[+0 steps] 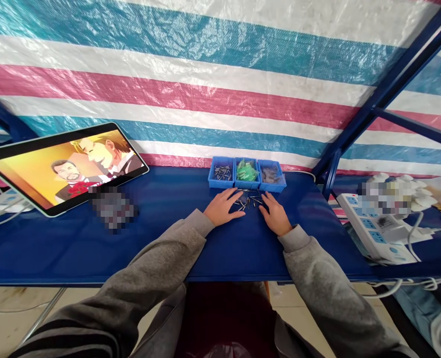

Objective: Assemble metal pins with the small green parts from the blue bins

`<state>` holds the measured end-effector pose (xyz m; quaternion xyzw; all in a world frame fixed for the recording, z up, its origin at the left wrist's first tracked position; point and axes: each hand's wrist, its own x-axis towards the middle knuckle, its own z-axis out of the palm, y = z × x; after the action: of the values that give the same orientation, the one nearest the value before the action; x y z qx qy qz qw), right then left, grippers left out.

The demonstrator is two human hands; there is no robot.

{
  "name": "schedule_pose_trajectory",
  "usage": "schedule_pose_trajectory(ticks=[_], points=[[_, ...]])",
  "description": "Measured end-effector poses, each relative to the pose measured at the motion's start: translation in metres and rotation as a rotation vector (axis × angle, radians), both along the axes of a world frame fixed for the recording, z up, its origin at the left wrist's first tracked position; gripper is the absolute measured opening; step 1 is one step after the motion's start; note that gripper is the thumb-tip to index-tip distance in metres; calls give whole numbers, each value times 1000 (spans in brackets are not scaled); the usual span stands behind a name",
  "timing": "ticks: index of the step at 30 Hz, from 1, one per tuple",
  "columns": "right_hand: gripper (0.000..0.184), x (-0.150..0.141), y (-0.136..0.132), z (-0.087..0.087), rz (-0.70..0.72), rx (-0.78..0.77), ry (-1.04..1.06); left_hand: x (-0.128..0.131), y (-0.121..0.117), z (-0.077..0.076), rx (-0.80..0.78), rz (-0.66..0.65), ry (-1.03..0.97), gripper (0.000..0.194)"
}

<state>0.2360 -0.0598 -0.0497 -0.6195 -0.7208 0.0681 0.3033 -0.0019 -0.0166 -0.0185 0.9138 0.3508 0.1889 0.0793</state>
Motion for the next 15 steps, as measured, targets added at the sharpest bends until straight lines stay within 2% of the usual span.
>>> schedule_pose_trajectory(ticks=[3,6,15], points=[[45,-8,0,-8,49,-27,-87,5,-2,-10,-2,-49,63,62],[47,-15,4,-7,98,2,-150,11,1,-17,39,-53,45,51],[33,-14,17,11,101,94,-241,12,14,-12,21,-10,36,37]])
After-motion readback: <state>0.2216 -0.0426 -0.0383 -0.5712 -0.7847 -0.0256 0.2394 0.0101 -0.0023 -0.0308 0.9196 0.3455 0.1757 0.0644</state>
